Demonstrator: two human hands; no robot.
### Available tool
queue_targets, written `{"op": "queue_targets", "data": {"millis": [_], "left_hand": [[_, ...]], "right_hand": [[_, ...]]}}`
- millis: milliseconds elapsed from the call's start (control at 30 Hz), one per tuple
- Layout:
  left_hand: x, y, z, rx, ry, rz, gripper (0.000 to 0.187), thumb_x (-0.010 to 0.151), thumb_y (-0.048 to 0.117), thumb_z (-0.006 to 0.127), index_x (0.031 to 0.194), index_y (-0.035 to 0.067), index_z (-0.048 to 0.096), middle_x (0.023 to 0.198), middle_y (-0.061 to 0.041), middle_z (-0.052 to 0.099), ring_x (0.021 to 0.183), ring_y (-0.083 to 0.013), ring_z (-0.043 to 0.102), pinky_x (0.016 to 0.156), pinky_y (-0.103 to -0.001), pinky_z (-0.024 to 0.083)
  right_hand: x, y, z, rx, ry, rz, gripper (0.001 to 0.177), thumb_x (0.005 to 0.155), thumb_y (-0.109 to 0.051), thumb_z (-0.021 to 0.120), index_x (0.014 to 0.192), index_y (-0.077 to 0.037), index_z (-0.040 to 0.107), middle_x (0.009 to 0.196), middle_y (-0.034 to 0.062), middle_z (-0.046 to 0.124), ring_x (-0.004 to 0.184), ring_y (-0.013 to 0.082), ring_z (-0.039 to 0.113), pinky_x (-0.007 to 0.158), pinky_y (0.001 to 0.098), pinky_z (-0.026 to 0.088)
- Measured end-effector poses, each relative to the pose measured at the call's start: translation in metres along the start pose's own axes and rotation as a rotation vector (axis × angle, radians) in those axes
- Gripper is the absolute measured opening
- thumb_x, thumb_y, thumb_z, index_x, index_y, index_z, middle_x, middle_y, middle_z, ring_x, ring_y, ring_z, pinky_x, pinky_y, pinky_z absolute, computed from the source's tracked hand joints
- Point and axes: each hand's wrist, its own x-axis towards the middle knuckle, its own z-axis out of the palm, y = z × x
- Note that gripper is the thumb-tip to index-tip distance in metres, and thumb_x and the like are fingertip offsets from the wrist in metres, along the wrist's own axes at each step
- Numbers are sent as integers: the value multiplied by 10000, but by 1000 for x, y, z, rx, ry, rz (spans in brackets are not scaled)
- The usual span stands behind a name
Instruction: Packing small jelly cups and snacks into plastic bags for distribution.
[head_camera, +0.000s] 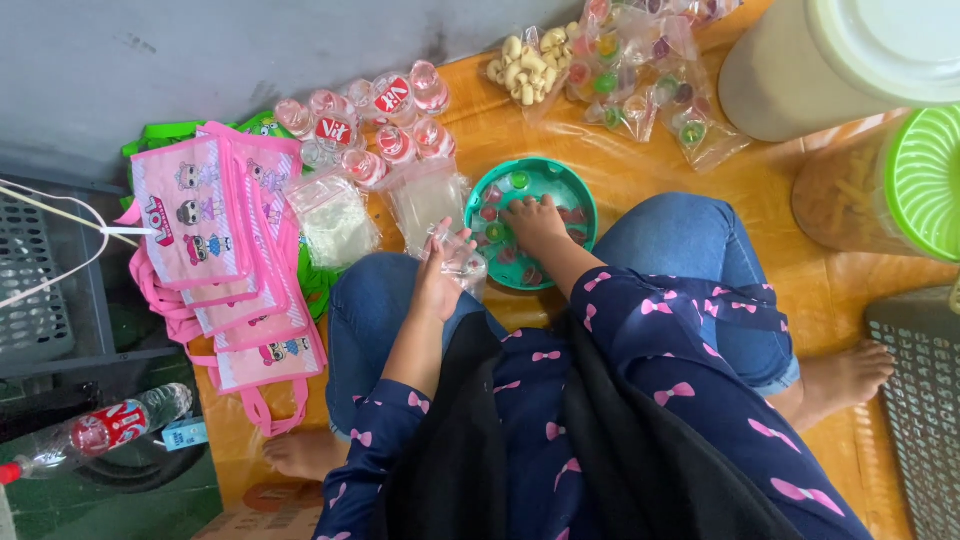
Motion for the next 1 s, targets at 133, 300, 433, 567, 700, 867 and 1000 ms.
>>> {"op": "queue_targets", "data": {"millis": [133, 300, 433, 567, 700, 867, 1000], "left_hand": [[-2, 3, 3, 3, -27, -39, 738, 971, 613, 591, 1582, 277, 348, 1490, -99, 554, 1298, -265, 574, 911, -586, 556], [1, 2, 2, 28, -51, -49, 736, 934, 538, 695, 1553, 277, 394, 1460, -87, 574, 1268, -234, 587, 879, -565, 585], [8, -12, -2, 137, -69, -20, 792, 868, 428, 810, 1533, 228, 429, 1419, -94, 595, 1223, -210, 604, 836, -497, 615], [5, -15, 7, 271, -71, 42, 795, 768, 95, 900, 1469, 159, 530, 1319, -62, 648, 1133, -149, 646, 817, -359, 649], [5, -13, 10, 311, -72, 88, 788, 729, 48, 926, 1427, 119, 566, 1219, -50, 689, 1049, -111, 655, 802, -305, 656], [4, -14, 4, 258, 17, 3, 653, 840, 147, 857, 1421, 168, 561, 1266, -54, 683, 1087, -126, 666, 808, -309, 651], [2, -9, 8, 245, 35, -13, 604, 850, 153, 851, 1391, 166, 584, 1234, -41, 685, 1073, -112, 661, 793, -313, 656]], "right_hand": [[-2, 16, 27, 12, -13, 45, 179, 869, -226, 600, 979, -314, 711, 937, -39, 670, 846, 244, 690, 733, 451, 455], [7, 40, 18, 833, -93, 318, 454, 766, -279, 846, 1183, -279, 667, 996, 10, 707, 954, 273, 731, 779, 459, 586], [4, 34, -58, 1243, -44, 484, 226, 892, -361, 782, 1103, -304, 726, 946, -68, 775, 751, 90, 738, 661, 265, 587], [-14, 6, -132, 1844, -12, 306, 255, 1056, -213, 567, 1217, -51, 680, 1002, 113, 771, 845, 155, 734, 725, 286, 635], [-16, 7, -120, 1981, -77, 365, 315, 1076, -207, 505, 1288, -31, 656, 1070, 157, 753, 953, 177, 737, 777, 300, 666], [-17, 38, -34, 1814, 10, 701, 449, 1069, -290, 567, 1464, -82, 516, 1231, 267, 655, 1169, 346, 650, 941, 499, 609], [-21, 51, 0, 1000, -230, 476, 480, 890, -352, 739, 1347, -244, 641, 1131, 42, 759, 1106, 294, 708, 947, 499, 587]]}}
